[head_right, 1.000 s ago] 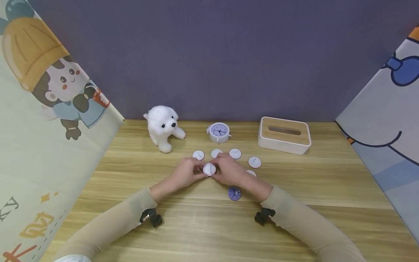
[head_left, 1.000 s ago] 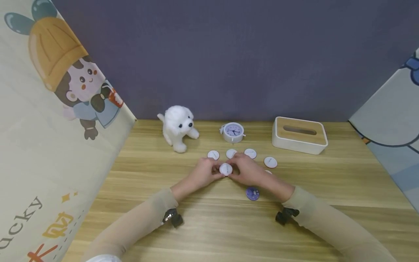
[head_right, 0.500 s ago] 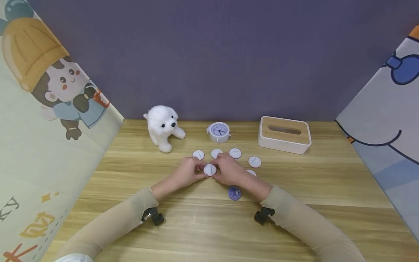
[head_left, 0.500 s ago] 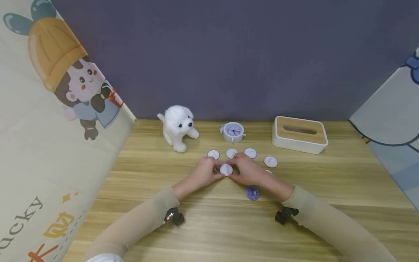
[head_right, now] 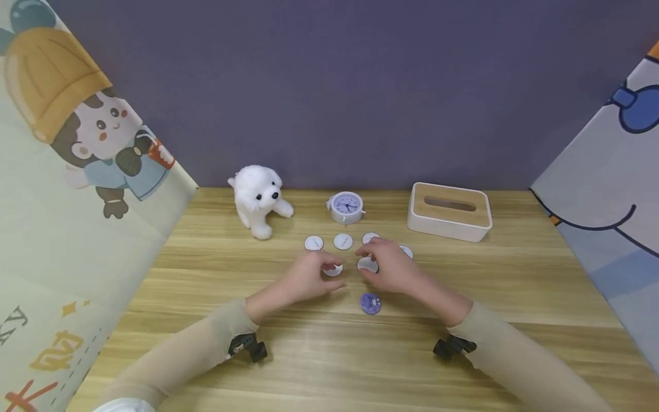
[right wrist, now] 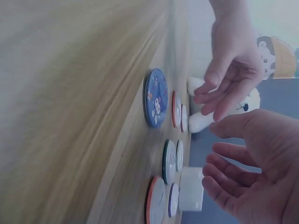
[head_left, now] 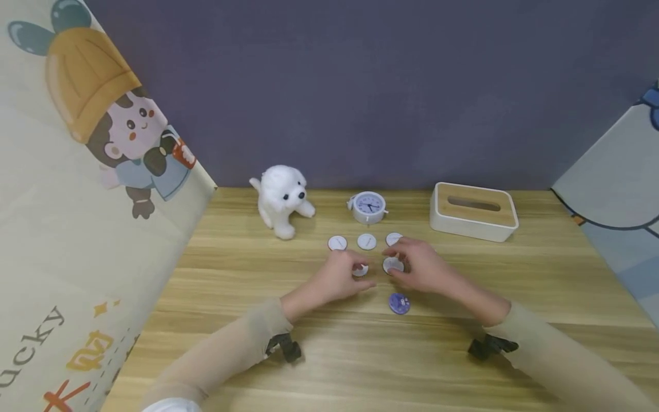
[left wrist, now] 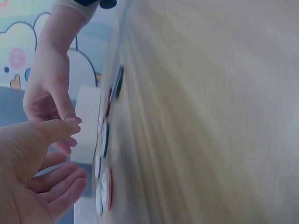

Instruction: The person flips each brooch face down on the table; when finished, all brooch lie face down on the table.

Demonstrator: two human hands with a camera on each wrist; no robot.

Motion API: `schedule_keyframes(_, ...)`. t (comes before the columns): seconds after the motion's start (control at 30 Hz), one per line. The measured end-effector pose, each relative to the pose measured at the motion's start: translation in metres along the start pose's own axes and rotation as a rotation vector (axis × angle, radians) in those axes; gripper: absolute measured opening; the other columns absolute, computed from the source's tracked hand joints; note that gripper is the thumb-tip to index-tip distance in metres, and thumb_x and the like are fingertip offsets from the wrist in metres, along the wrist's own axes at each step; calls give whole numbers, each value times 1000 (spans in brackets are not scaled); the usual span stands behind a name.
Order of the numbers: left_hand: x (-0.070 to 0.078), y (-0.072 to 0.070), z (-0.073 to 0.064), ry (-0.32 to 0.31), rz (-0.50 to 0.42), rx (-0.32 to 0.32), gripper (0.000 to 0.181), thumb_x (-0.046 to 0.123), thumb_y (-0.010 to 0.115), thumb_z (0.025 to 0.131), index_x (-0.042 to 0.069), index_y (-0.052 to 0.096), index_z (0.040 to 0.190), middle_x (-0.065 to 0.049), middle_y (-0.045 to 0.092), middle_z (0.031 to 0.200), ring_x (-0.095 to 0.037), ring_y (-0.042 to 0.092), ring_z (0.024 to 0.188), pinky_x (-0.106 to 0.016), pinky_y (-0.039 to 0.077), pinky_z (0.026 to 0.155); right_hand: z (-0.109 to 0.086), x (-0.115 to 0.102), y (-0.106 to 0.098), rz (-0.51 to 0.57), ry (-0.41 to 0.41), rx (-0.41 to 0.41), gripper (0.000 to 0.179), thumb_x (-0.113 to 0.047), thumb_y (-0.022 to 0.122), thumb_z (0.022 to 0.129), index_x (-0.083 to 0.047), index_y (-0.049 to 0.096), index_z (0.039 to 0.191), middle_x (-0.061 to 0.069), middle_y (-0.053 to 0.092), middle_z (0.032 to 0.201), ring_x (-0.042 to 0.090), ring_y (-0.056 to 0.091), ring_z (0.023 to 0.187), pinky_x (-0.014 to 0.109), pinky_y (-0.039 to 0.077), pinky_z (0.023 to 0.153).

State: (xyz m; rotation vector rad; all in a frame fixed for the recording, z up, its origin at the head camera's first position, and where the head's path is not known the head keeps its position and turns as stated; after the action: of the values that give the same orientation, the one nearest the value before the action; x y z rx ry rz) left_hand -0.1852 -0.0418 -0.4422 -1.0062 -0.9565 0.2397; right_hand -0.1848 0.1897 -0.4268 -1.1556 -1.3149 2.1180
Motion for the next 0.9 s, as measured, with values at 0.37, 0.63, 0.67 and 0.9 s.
schedule_keyframes(0.37,27,32,-3,82,-20,-41,38,29,91,84,13,81,118,1,83,106,-10,73,89,-8,53,80,-50,3,-8,10,19,-6,29,-11,87,85,-12,79,112,-3,73,97,11,68,85,30,62,74)
schedule_keyframes(0.63,33,39,-4,82,0,-88,41,28,92,83,12,81,119,1,83,104,-7,69,85,-7,49,76,-68,-4,1,-68,-11,-6,36,-21,93,80,-14,79,112,-7,73,99,11,67,90,33,60,81)
schedule_keyframes(0.67,33,40,-4,83,10,-94,41,29,92,83,12,81,118,2,83,103,-6,68,83,-7,48,75,-69,-4,3,-74,-9,-17,38,-22,94,79,-14,79,113,-7,73,100,11,68,91,35,61,83)
schedule_keyframes(0.9,29,44,-8,74,42,-113,43,29,93,81,13,82,119,4,83,110,-3,73,91,-9,54,85,-73,-8,14,-86,3,-59,45,-29,96,75,-17,79,114,-8,73,102,11,69,94,40,62,86)
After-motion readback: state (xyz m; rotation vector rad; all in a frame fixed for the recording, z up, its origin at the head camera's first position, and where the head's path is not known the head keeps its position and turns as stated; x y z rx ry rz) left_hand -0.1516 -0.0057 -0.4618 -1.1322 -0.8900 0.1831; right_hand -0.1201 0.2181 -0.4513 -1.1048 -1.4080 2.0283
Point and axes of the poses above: each hand's wrist, its own z-axis towards the middle knuckle, its own y-axis out of the palm, x = y × z, the point moved 1 cm from there along z, towards the middle knuckle
